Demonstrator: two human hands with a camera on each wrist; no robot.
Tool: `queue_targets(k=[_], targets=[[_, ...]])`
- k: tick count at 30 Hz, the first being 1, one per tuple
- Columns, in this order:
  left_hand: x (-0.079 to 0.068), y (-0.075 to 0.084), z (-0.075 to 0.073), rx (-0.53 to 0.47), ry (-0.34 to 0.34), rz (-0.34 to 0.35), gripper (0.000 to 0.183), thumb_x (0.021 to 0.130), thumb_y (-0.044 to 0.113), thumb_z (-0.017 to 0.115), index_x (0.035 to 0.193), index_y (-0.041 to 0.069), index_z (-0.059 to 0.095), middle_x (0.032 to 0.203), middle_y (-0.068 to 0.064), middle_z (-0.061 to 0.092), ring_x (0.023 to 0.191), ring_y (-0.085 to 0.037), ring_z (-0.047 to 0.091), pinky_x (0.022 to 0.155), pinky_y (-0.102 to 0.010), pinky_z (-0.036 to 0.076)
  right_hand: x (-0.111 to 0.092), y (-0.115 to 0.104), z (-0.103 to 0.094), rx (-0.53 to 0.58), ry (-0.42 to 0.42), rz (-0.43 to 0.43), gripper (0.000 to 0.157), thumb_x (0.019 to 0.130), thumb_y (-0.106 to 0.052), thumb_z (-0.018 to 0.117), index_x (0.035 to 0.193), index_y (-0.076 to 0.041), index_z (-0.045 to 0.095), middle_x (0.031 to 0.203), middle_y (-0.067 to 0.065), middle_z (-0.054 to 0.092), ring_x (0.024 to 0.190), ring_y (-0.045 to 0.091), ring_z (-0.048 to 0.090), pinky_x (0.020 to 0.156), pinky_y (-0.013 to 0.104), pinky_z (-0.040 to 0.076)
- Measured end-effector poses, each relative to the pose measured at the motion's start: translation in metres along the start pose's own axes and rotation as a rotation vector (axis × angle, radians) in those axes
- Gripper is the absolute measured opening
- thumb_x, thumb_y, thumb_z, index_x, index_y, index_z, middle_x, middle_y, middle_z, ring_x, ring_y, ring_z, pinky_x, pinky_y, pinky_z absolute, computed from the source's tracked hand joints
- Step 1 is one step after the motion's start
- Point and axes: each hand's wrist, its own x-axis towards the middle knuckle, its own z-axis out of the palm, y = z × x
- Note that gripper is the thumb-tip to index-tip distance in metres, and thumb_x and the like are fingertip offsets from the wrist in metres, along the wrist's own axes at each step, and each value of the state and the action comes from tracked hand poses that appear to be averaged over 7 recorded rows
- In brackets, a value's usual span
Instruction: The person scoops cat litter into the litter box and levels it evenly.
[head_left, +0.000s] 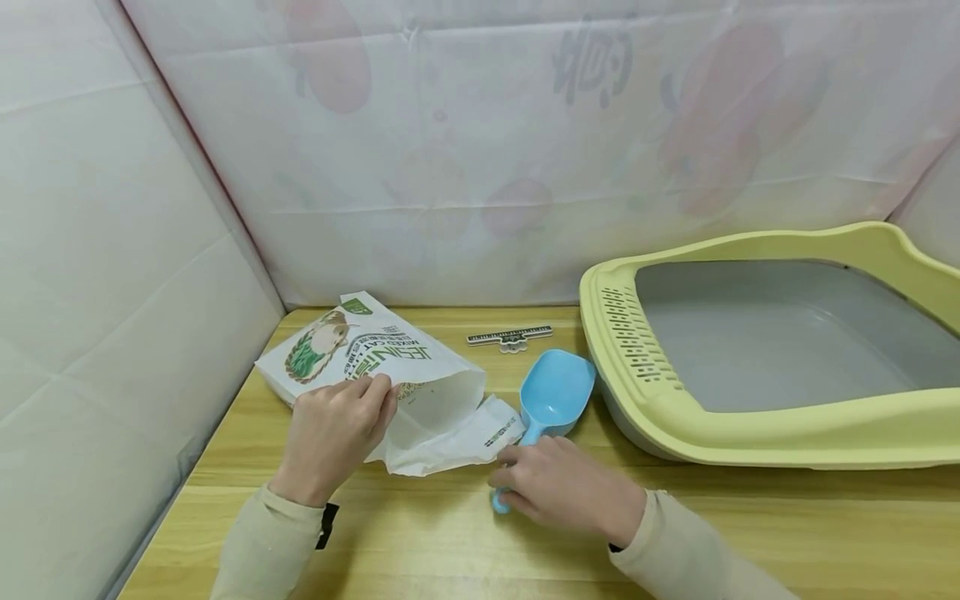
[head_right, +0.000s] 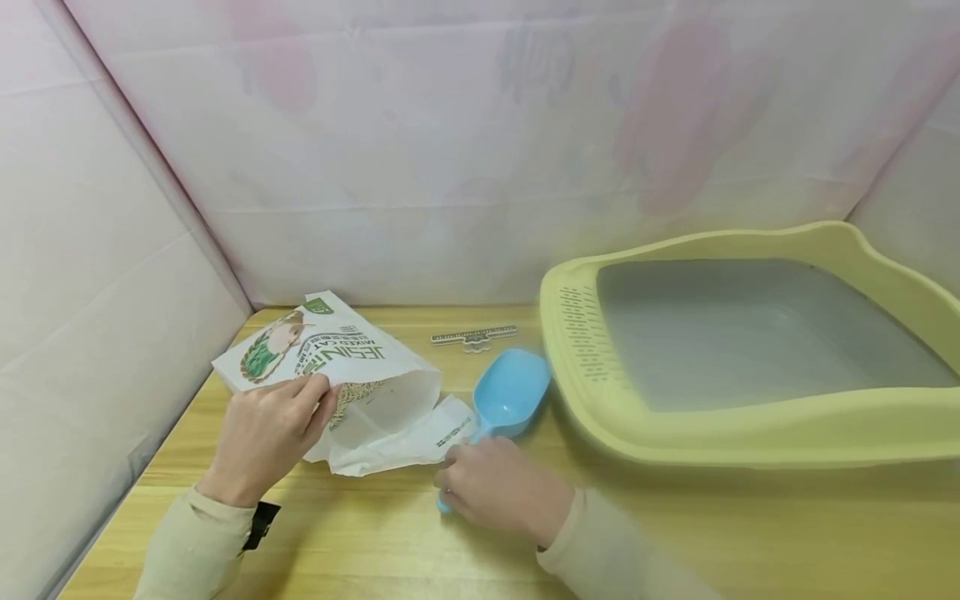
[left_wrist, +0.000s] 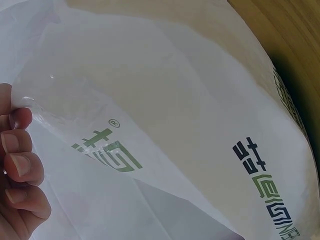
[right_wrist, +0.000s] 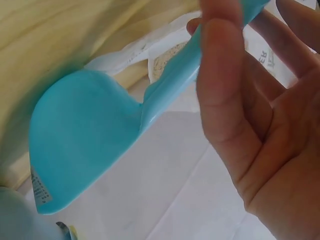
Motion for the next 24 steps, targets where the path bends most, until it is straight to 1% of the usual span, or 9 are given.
queue_targets(k=[3,7,12,16,18,21,23,24], targets=[[0.0,0.0,0.0,-0.001,-0.001,-0.001,0.044,0.109,0.02,0.031,0.071,0.006,0.046,0.052,0.0,0.045,0.038,-0.014,0.04,0.037,-0.021,0.021,-0.003,-0.002,0.003,-0.002,0.012,-0.004,0.007,0.092,-0.021,0.076,0.086,-0.02,0.072,0.085,-0.007,0.062,0.057,0.0,0.044,0.05,0.017,0.039],[-0.001,0.0,0.0,-0.001,-0.005,-0.003,0.045,0.11,0.021,0.029,0.071,0.006,0.047,0.052,0.0,0.046,0.038,-0.014,0.04,0.038,-0.021,0.021,-0.008,-0.004,0.006,-0.012,0.045,-0.007,0.011,0.092,-0.02,0.076,0.083,-0.02,0.07,0.082,-0.008,0.059,0.056,-0.001,0.038,0.048,0.016,0.034],[-0.001,0.0,0.0,0.0,-0.003,-0.002,0.045,0.11,0.02,0.029,0.071,0.006,0.047,0.052,0.0,0.045,0.038,-0.014,0.039,0.038,-0.02,0.021,-0.017,-0.005,0.006,-0.004,0.076,-0.003,0.014,0.09,-0.017,0.076,0.079,-0.019,0.068,0.083,-0.008,0.055,0.057,-0.002,0.039,0.049,0.014,0.034],[-0.001,0.0,0.0,0.005,0.0,-0.004,0.045,0.11,0.02,0.029,0.07,0.006,0.046,0.051,0.0,0.045,0.038,-0.013,0.038,0.037,-0.02,0.021,-0.024,-0.005,0.006,-0.033,0.056,0.024,0.013,0.089,-0.019,0.078,0.08,-0.018,0.067,0.087,-0.006,0.056,0.056,0.0,0.04,0.049,0.016,0.034],[-0.001,0.0,0.0,0.006,0.001,-0.003,0.045,0.11,0.02,0.029,0.07,0.006,0.046,0.052,0.0,0.046,0.037,-0.013,0.038,0.037,-0.021,0.021,-0.028,-0.005,0.006,-0.041,0.046,0.05,0.013,0.089,-0.02,0.078,0.082,-0.017,0.068,0.094,-0.003,0.062,0.056,0.003,0.045,0.049,0.019,0.036],[0.0,0.0,0.0,0.005,0.001,-0.001,0.045,0.11,0.02,0.029,0.071,0.006,0.046,0.052,-0.001,0.047,0.038,-0.014,0.04,0.037,-0.021,0.022,-0.036,-0.003,0.007,-0.067,0.065,0.084,0.016,0.087,-0.022,0.08,0.079,-0.016,0.067,0.1,0.003,0.065,0.055,0.005,0.047,0.048,0.021,0.037],[0.0,0.0,0.0,0.004,0.001,0.0,0.045,0.11,0.02,0.029,0.071,0.006,0.047,0.052,-0.001,0.048,0.038,-0.014,0.04,0.037,-0.021,0.022,-0.042,-0.001,0.01,-0.087,0.088,0.102,0.018,0.084,-0.022,0.082,0.077,-0.015,0.066,0.104,0.006,0.065,0.053,0.005,0.046,0.047,0.022,0.036],[0.0,0.0,0.0,0.005,0.003,0.001,0.045,0.11,0.02,0.029,0.071,0.006,0.047,0.052,-0.001,0.047,0.038,-0.014,0.04,0.037,-0.021,0.022,-0.045,-0.001,0.011,-0.099,0.102,0.108,0.02,0.083,-0.021,0.082,0.075,-0.015,0.064,0.105,0.007,0.064,0.051,0.003,0.042,0.046,0.021,0.034]])
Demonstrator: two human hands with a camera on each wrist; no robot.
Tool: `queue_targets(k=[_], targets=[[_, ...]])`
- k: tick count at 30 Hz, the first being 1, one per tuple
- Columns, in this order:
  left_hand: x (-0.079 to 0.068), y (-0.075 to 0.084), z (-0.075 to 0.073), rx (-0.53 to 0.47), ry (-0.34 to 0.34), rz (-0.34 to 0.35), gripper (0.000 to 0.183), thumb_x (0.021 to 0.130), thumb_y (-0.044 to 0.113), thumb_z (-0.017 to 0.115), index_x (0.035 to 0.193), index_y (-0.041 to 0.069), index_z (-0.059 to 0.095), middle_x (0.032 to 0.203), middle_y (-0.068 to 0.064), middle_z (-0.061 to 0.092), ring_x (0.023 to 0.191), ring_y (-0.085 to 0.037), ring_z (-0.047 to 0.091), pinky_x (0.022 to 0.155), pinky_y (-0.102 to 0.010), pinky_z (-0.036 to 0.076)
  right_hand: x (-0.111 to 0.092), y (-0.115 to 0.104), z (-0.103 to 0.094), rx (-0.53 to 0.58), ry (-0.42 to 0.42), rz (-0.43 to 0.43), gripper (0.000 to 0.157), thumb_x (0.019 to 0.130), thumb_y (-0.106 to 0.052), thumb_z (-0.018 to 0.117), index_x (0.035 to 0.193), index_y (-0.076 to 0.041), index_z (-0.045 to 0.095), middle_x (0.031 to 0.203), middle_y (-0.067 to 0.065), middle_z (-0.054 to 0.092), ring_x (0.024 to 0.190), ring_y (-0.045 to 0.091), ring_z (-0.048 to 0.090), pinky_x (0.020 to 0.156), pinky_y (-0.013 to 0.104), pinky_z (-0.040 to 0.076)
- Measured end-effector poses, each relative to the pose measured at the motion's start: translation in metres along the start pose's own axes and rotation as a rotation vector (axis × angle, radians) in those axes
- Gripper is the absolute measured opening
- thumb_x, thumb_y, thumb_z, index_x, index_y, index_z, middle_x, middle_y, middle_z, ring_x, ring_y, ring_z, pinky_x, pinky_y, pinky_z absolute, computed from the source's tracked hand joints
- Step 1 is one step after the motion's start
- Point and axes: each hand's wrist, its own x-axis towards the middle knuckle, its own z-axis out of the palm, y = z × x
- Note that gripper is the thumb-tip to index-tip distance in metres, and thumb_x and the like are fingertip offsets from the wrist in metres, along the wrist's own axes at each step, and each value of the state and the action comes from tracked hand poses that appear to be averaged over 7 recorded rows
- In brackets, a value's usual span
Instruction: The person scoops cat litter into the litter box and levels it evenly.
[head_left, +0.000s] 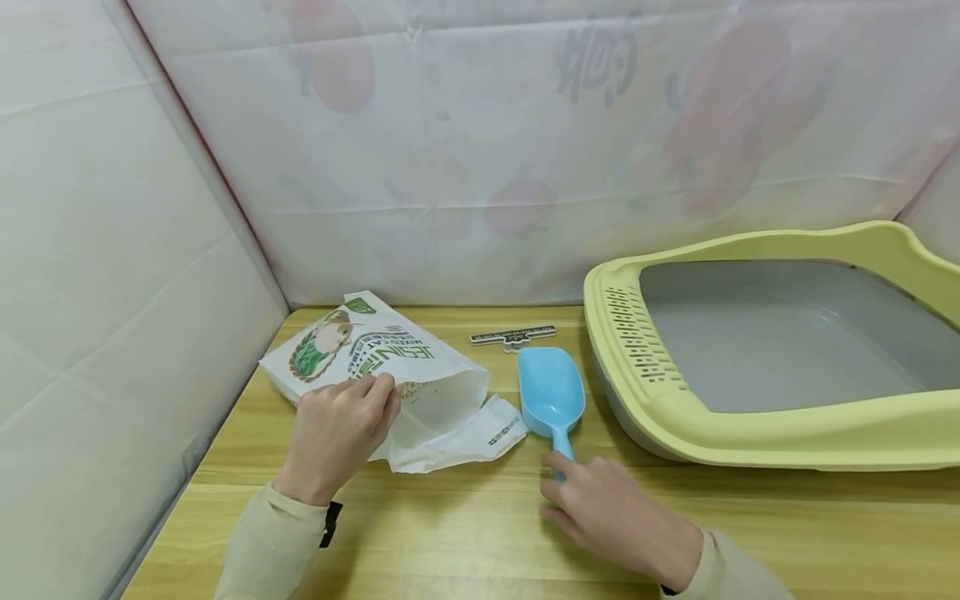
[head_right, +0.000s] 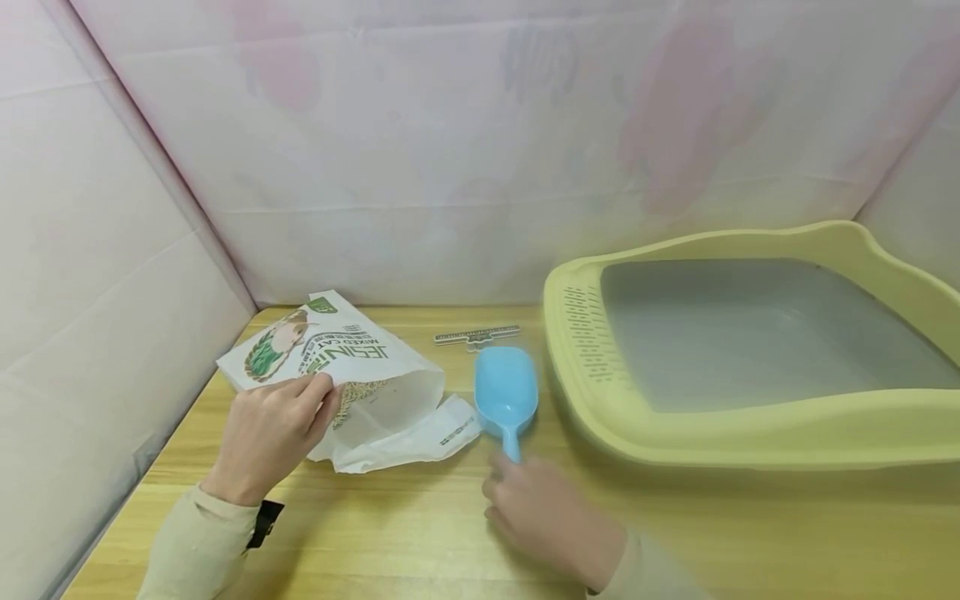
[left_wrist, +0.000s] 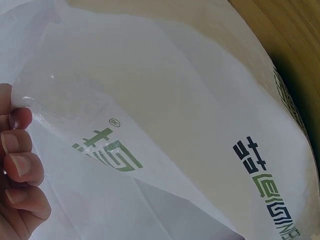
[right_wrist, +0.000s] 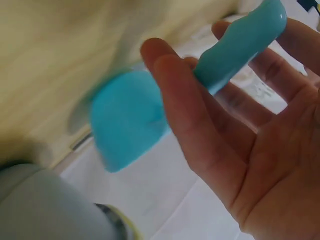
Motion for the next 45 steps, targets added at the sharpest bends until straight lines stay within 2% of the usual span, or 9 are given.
queue_targets(k=[6,12,19,23,26,29,34,40,45], targets=[[0.0,0.0,0.0,0.002,0.002,-0.002,0.045,0.11,0.02,0.03,0.07,0.006,0.047,0.052,-0.001,0.047,0.037,-0.015,0.041,0.036,-0.022,0.023,-0.013,0.004,0.002,-0.003,0.08,0.044,0.021,0.071,-0.005,0.085,0.078,-0.013,0.067,0.118,0.013,0.06,0.046,-0.001,0.025,0.039,0.014,0.022],[0.0,0.0,0.0,0.003,0.002,-0.004,0.046,0.11,0.02,0.03,0.07,0.006,0.047,0.052,-0.001,0.046,0.037,-0.015,0.041,0.037,-0.022,0.023,-0.02,0.007,0.0,0.01,0.142,0.084,0.045,0.065,0.005,0.079,0.106,-0.013,0.071,0.124,0.02,0.059,0.046,-0.003,0.016,0.04,0.012,0.016],[0.0,0.0,0.0,0.003,0.004,-0.003,0.046,0.11,0.02,0.03,0.07,0.006,0.047,0.052,-0.001,0.046,0.037,-0.015,0.041,0.036,-0.022,0.023,-0.023,0.013,0.005,0.054,0.206,0.185,0.076,0.061,0.01,0.079,0.131,0.004,0.051,0.113,0.027,0.056,0.047,-0.003,0.028,0.04,0.013,0.028],[0.0,0.0,0.0,0.0,-0.003,-0.004,0.046,0.11,0.02,0.03,0.07,0.005,0.047,0.053,-0.001,0.048,0.038,-0.016,0.042,0.036,-0.022,0.024,-0.025,0.02,0.01,0.092,0.228,0.253,0.07,0.065,0.009,0.082,0.126,0.011,0.047,0.083,0.008,0.056,0.051,0.001,0.037,0.042,0.016,0.033],[0.0,0.001,0.0,-0.002,-0.011,-0.004,0.046,0.11,0.02,0.029,0.071,0.005,0.048,0.053,-0.002,0.049,0.038,-0.016,0.044,0.036,-0.023,0.025,-0.025,0.024,0.014,0.124,0.263,0.297,0.048,0.072,0.009,0.079,0.111,0.009,0.052,0.066,-0.009,0.037,0.052,-0.002,0.031,0.041,0.015,0.028],[0.0,0.001,0.0,0.0,-0.009,-0.004,0.046,0.11,0.02,0.029,0.071,0.005,0.048,0.053,-0.002,0.049,0.038,-0.017,0.044,0.036,-0.023,0.026,-0.025,0.027,0.015,0.107,0.287,0.349,0.031,0.077,0.005,0.079,0.092,-0.001,0.052,0.062,-0.012,0.026,0.049,-0.004,0.025,0.039,0.014,0.024],[0.0,0.0,0.001,0.007,0.013,-0.002,0.044,0.109,0.019,0.031,0.07,0.007,0.045,0.051,0.001,0.044,0.037,-0.015,0.04,0.036,-0.022,0.023,-0.025,0.03,0.016,0.028,0.278,0.396,0.036,0.084,-0.004,0.08,0.079,-0.01,0.044,0.058,-0.011,0.027,0.045,-0.003,0.023,0.038,0.015,0.022],[0.0,0.0,0.001,0.007,0.016,-0.001,0.043,0.109,0.019,0.031,0.069,0.008,0.044,0.051,0.003,0.04,0.037,-0.013,0.037,0.037,-0.021,0.02,-0.023,0.033,0.015,0.01,0.328,0.355,0.036,0.109,-0.029,0.045,0.08,-0.008,0.046,0.059,-0.011,0.026,0.046,-0.004,0.022,0.038,0.015,0.021],[0.0,0.0,0.001,0.004,0.014,-0.001,0.043,0.109,0.019,0.032,0.07,0.007,0.044,0.051,0.002,0.041,0.037,-0.013,0.038,0.037,-0.021,0.02,-0.022,0.032,0.013,0.006,0.338,0.342,0.05,0.109,-0.043,0.026,0.081,-0.007,0.045,0.059,-0.011,0.025,0.047,-0.004,0.021,0.038,0.015,0.02]])
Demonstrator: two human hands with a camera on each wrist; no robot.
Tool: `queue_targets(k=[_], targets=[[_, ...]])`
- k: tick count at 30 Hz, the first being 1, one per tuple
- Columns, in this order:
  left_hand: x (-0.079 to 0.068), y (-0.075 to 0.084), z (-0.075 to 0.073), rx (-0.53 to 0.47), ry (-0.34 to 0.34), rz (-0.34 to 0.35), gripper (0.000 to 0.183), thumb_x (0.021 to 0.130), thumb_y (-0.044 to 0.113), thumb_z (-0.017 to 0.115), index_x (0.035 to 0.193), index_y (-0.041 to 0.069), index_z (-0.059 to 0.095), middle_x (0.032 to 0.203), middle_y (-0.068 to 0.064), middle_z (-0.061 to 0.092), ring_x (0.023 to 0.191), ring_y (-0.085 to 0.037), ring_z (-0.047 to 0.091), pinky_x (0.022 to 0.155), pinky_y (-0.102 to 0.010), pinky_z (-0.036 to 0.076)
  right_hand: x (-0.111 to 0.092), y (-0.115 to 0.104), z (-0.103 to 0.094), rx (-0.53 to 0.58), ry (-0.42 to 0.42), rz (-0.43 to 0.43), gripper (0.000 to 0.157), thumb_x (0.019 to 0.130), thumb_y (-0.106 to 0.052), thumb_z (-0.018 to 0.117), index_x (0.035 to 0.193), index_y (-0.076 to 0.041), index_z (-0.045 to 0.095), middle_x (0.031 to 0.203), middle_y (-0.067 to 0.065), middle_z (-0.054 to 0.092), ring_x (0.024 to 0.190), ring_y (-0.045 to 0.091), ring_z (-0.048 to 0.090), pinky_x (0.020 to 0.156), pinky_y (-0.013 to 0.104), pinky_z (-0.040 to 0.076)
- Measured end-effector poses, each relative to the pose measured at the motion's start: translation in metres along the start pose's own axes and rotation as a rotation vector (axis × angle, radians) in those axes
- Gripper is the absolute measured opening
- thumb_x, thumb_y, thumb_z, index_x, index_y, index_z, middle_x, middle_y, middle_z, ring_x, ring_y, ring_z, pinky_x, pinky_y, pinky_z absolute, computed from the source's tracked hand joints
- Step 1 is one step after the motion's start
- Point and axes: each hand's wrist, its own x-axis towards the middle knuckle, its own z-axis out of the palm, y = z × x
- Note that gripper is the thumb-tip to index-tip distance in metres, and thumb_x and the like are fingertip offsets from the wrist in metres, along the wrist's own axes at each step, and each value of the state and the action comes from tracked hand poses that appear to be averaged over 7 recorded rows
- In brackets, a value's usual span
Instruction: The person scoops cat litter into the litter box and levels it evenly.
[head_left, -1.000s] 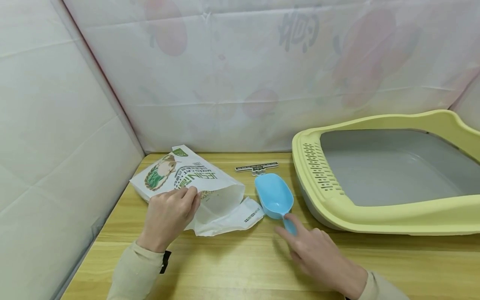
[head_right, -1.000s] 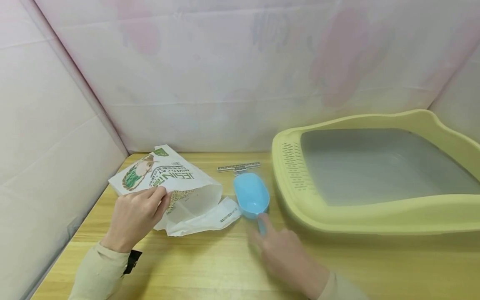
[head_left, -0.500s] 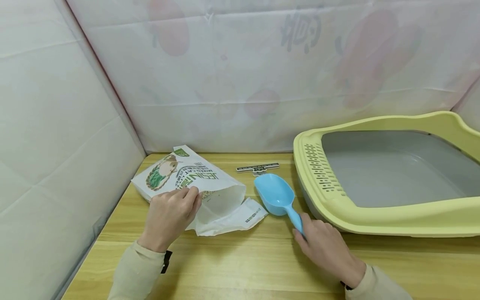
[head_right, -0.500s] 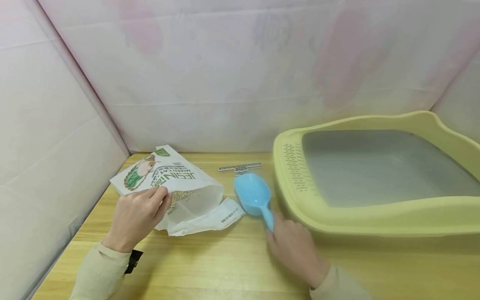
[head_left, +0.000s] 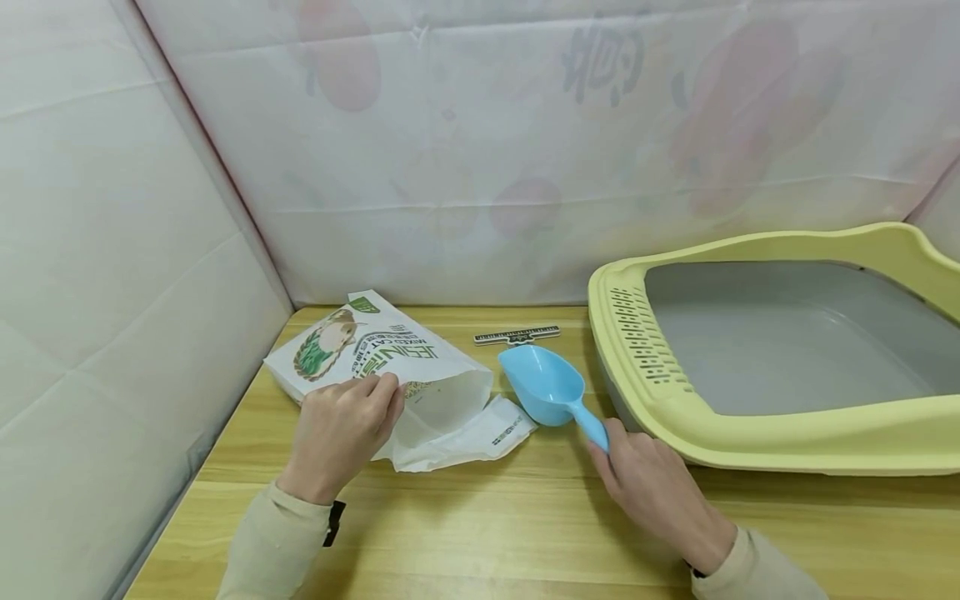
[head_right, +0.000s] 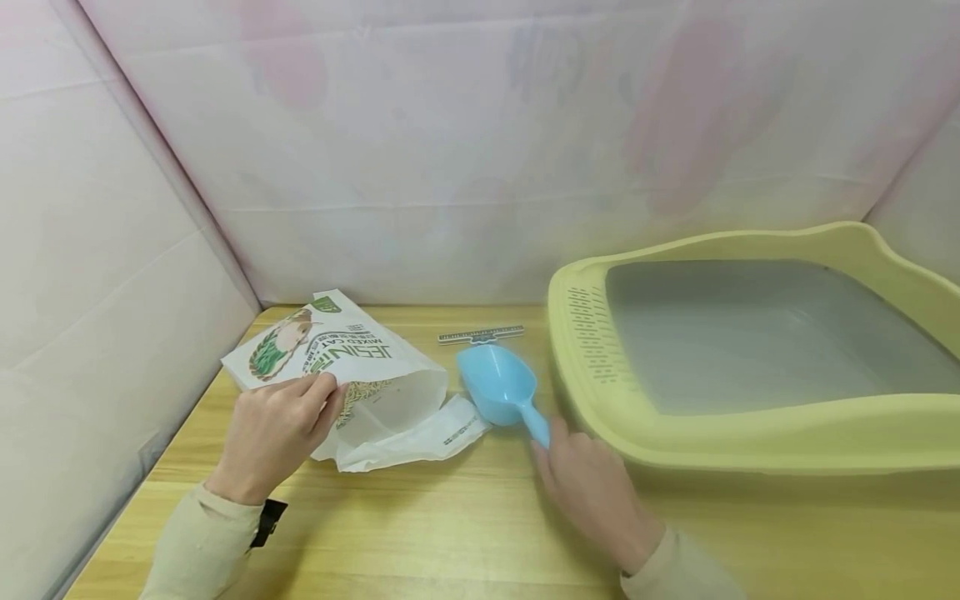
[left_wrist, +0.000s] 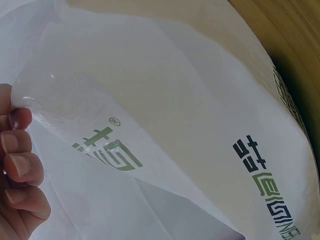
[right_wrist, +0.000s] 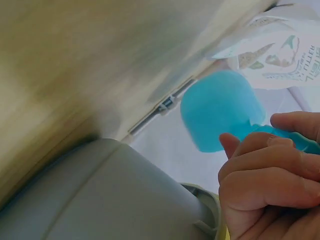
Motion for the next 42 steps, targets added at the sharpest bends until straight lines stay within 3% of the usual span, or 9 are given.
queue_targets(k=[8,31,42], targets=[[0.0,0.0,0.0,-0.003,0.002,0.0,0.043,0.109,0.019,0.032,0.07,0.007,0.045,0.051,0.002,0.042,0.037,-0.014,0.039,0.037,-0.022,0.021,0.001,-0.002,-0.007,-0.006,0.046,-0.019,0.054,0.108,-0.05,0.021,0.077,-0.01,0.041,0.06,-0.012,0.022,0.049,-0.005,0.017,0.038,0.014,0.018],[0.0,0.0,-0.001,0.001,-0.003,-0.002,0.043,0.109,0.019,0.032,0.07,0.007,0.045,0.051,0.002,0.042,0.037,-0.014,0.039,0.037,-0.022,0.021,-0.003,-0.009,-0.023,-0.038,0.059,-0.055,0.055,0.108,-0.051,0.019,0.077,-0.013,0.043,0.061,-0.015,0.021,0.051,-0.005,0.016,0.04,0.014,0.015],[0.0,0.0,-0.001,0.002,-0.008,-0.002,0.044,0.11,0.02,0.031,0.07,0.007,0.045,0.051,0.002,0.04,0.037,-0.014,0.038,0.038,-0.021,0.02,-0.007,-0.012,-0.027,0.02,-0.006,-0.042,0.048,0.109,-0.049,0.026,0.078,-0.016,0.041,0.063,-0.017,0.021,0.051,-0.007,0.018,0.04,0.013,0.018]])
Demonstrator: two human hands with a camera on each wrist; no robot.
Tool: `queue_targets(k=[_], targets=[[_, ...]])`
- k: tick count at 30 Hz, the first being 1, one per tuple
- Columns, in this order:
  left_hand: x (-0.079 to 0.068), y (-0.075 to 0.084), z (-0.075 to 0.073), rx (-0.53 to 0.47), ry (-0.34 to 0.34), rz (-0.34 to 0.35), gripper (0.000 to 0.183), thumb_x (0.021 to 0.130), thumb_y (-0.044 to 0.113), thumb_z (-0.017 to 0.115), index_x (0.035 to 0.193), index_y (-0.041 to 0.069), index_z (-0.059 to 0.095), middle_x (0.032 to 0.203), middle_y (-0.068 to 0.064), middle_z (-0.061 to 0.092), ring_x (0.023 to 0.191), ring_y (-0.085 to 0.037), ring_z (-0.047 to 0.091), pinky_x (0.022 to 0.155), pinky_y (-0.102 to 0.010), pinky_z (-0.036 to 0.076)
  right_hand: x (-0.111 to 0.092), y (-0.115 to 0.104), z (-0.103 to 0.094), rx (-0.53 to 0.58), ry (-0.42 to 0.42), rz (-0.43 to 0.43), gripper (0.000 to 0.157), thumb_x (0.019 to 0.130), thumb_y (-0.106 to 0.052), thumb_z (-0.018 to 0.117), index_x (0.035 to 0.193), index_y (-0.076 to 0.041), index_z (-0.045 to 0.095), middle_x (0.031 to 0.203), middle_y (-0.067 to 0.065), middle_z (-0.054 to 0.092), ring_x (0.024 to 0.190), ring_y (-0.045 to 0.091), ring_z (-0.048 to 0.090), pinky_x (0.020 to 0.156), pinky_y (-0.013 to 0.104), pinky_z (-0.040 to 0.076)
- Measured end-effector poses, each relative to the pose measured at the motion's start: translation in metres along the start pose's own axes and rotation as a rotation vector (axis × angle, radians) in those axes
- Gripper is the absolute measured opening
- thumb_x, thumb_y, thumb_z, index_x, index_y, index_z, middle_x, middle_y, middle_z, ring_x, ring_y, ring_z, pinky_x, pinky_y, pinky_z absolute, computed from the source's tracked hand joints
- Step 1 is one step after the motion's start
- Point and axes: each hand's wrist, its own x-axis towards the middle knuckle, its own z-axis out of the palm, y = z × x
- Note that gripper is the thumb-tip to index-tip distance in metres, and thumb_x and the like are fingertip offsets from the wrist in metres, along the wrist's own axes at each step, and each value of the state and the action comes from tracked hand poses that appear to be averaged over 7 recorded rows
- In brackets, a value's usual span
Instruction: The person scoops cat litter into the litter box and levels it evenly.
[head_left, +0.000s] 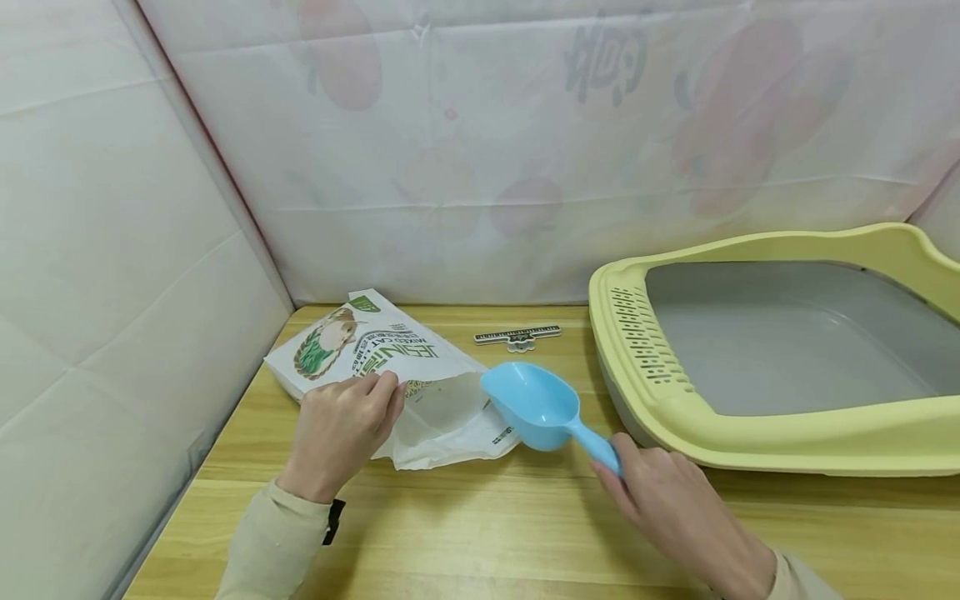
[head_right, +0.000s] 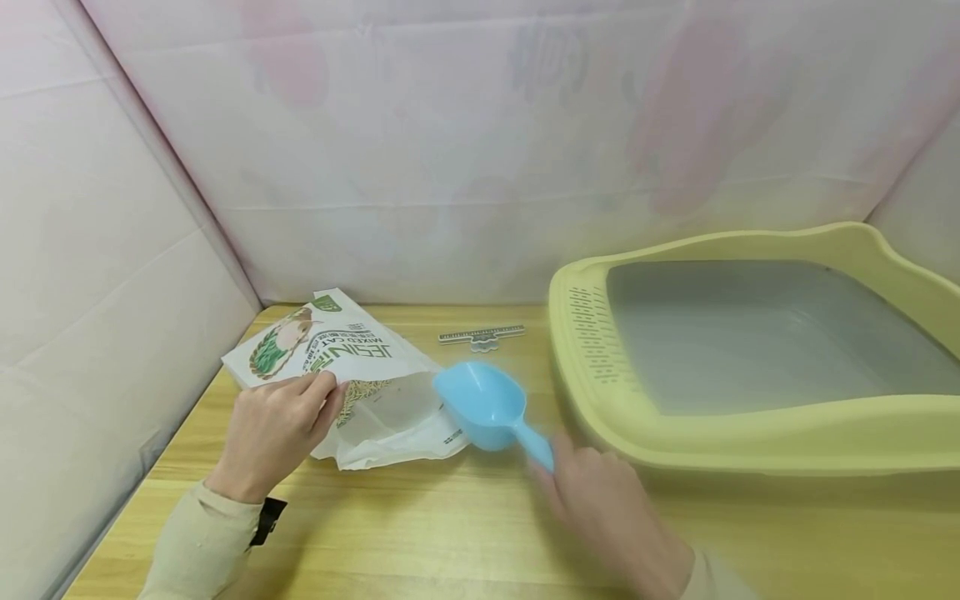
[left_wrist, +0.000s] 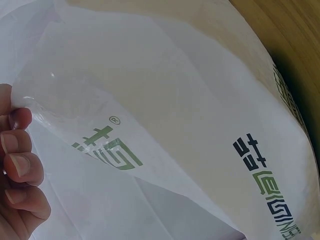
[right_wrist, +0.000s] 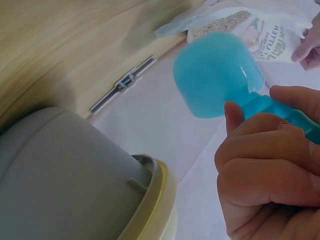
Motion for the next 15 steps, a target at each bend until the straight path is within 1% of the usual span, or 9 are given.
queue_targets(k=[4,12,15], targets=[[-0.0001,-0.0001,0.0002,-0.003,-0.002,0.0,0.044,0.11,0.02,0.031,0.07,0.007,0.045,0.051,0.002,0.04,0.038,-0.014,0.039,0.038,-0.021,0.02,-0.0017,-0.002,-0.0006,0.017,-0.011,0.002,0.046,0.109,-0.048,0.029,0.078,-0.017,0.04,0.066,-0.017,0.019,0.052,-0.007,0.018,0.04,0.012,0.018],[-0.0002,-0.0001,0.0004,-0.006,-0.002,0.0,0.044,0.11,0.02,0.03,0.07,0.007,0.045,0.051,0.002,0.041,0.038,-0.013,0.038,0.038,-0.021,0.021,-0.0033,-0.0059,-0.0017,0.008,-0.02,-0.005,0.046,0.109,-0.049,0.029,0.08,-0.016,0.042,0.068,-0.016,0.019,0.053,-0.004,0.019,0.041,0.015,0.019],[-0.0001,-0.0004,0.0004,-0.009,-0.005,0.0,0.043,0.109,0.019,0.031,0.071,0.006,0.046,0.051,0.002,0.042,0.038,-0.014,0.04,0.038,-0.021,0.022,-0.0033,-0.0075,-0.0021,0.003,-0.02,-0.013,0.047,0.109,-0.049,0.027,0.08,-0.016,0.042,0.068,-0.016,0.018,0.053,-0.004,0.018,0.041,0.015,0.018]])
